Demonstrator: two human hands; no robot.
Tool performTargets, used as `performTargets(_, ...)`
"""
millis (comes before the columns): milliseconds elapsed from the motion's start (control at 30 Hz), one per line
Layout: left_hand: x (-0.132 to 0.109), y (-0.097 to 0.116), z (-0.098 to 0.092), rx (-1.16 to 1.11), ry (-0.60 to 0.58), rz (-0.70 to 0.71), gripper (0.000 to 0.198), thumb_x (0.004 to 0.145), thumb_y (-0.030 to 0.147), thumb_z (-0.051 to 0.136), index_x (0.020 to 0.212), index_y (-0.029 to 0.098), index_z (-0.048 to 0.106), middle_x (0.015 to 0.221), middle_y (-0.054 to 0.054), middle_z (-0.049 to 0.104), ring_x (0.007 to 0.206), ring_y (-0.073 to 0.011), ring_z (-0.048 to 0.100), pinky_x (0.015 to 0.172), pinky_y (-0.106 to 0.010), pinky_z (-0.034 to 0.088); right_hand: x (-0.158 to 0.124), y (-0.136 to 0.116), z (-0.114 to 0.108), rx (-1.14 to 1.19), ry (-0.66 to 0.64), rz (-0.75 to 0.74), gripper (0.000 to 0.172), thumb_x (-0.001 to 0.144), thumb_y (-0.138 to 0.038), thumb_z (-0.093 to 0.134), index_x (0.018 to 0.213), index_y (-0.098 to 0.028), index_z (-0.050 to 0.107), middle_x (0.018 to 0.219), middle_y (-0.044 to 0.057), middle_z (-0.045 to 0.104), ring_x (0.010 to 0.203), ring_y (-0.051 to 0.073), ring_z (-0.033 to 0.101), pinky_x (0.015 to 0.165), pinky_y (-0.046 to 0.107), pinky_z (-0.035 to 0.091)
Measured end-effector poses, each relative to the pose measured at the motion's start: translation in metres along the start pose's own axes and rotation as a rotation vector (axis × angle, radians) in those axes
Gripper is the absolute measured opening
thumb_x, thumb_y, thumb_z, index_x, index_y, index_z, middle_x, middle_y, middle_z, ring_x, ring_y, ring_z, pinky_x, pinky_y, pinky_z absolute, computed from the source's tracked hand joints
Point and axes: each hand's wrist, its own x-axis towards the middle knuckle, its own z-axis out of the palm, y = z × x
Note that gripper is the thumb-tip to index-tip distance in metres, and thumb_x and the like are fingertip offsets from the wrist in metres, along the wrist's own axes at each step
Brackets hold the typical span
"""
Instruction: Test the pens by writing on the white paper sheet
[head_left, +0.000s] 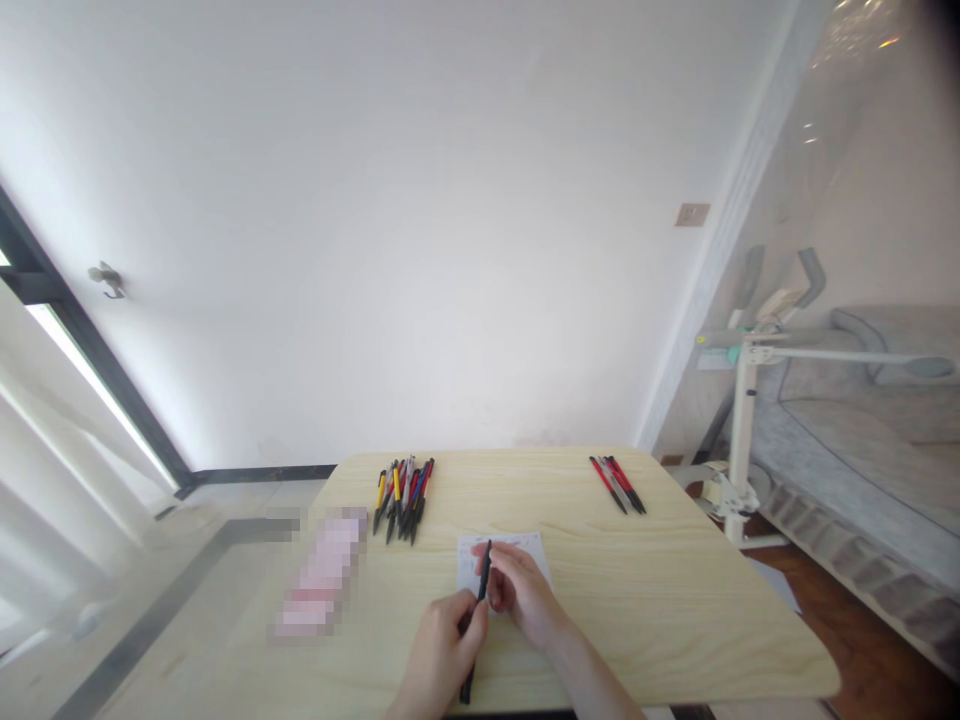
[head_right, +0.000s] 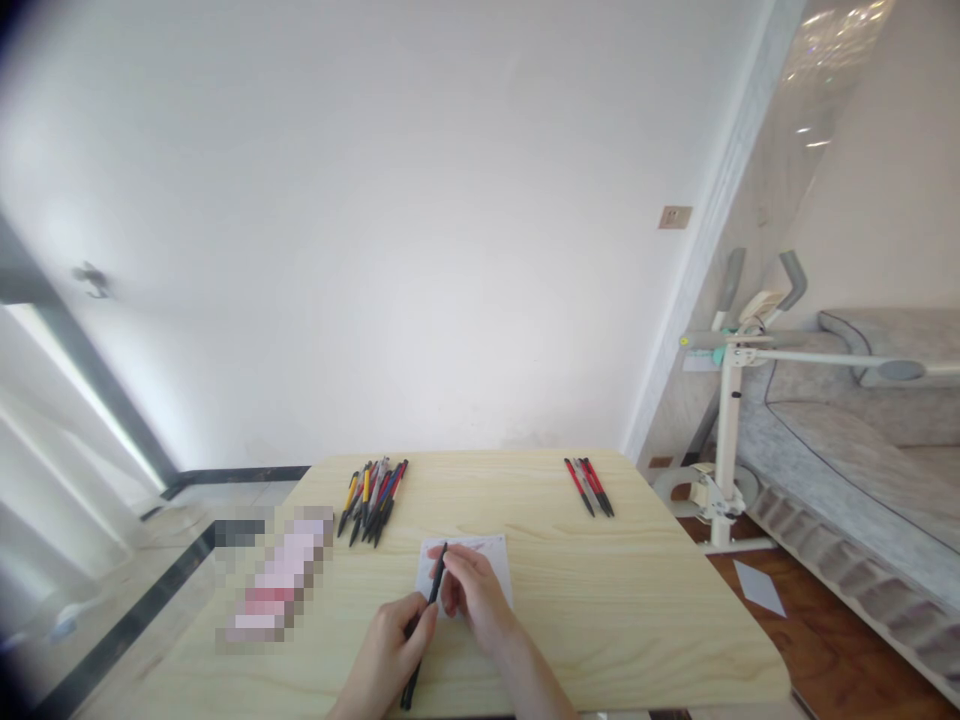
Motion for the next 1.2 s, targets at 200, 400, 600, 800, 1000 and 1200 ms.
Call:
performTargets(200, -0.0001, 0.0025, -0.0008, 0.011, -0.020, -0.001, 0.031, 0.084, 0.029, 0.041, 0.056, 0.017, 0.045, 0.053, 0.004, 0.045, 0.053, -0.0097, 0.042, 0.051, -0.019, 0.030, -0.0005, -0.0002, 0.0005, 0.015, -0.014, 0.000, 0.023, 0.078, -0.032, 0.056, 0.090, -0.014, 0.065, 0.070, 0.001, 0.060, 0.038, 0.004, 0.044, 0.036, 0.018, 0.026)
performTargets(400, 0.0001, 0.0027, -0.0010, -0.002, -0.007, 0.002, 0.032, 0.082, 0.030, 0.042, 0.054, 0.017, 0.046, 0.051, 0.004, 0.043, 0.051, -0.0094, 0.040, 0.049, -0.019, 0.029, -0.0012, -0.0019, 0.0003, 0.003, -0.004, 0.009, 0.025, 0.076, -0.035, 0.059, 0.085, -0.013, 0.065, 0.060, 0.000, 0.057, 0.038, 0.004, 0.041, 0.036, 0.017, 0.025)
performTargets(600, -0.0002, 0.0010, -0.0002, 0.003, -0.002, 0.007, 0.032, 0.083, 0.030, 0.042, 0.054, 0.017, 0.046, 0.051, 0.005, 0.041, 0.051, -0.0092, 0.039, 0.049, -0.019, 0.028, -0.0010, -0.0023, 0.0001, -0.027, 0.009, 0.014, 0.028, 0.074, -0.040, 0.062, 0.081, -0.013, 0.065, 0.050, -0.003, 0.052, 0.038, 0.005, 0.040, 0.038, 0.018, 0.025)
performTargets(800, -0.0005, -0.0015, 0.0012, 0.026, 0.006, 0.006, 0.031, 0.082, 0.028, 0.043, 0.052, 0.017, 0.042, 0.051, 0.006, 0.038, 0.050, -0.0086, 0.037, 0.049, -0.019, 0.026, 0.0005, 0.0001, -0.0027, -0.064, 0.020, 0.011, 0.031, 0.072, -0.041, 0.064, 0.080, -0.012, 0.064, 0.042, -0.005, 0.047, 0.036, 0.005, 0.037, 0.038, 0.018, 0.022)
performTargets(1000, 0.0004, -0.0027, 0.0019, 0.037, 0.001, 0.001, 0.032, 0.081, 0.028, 0.043, 0.052, 0.017, 0.039, 0.050, 0.006, 0.037, 0.050, -0.0084, 0.036, 0.048, -0.019, 0.026, 0.0014, 0.0021, -0.0024, -0.050, 0.045, 0.022, 0.029, 0.069, -0.038, 0.068, 0.061, -0.016, 0.050, 0.038, -0.007, 0.046, 0.034, 0.005, 0.037, 0.037, 0.018, 0.021)
performTargets(1200, 0.0003, -0.0035, 0.0022, 0.034, 0.005, 0.003, 0.033, 0.081, 0.030, 0.043, 0.051, 0.017, 0.041, 0.050, 0.005, 0.039, 0.050, -0.0089, 0.038, 0.048, -0.019, 0.026, 0.0029, 0.0032, -0.0021, -0.020, 0.037, 0.026, 0.034, 0.065, -0.039, 0.070, 0.061, -0.018, 0.044, 0.038, -0.008, 0.045, 0.033, 0.006, 0.039, 0.035, 0.017, 0.023)
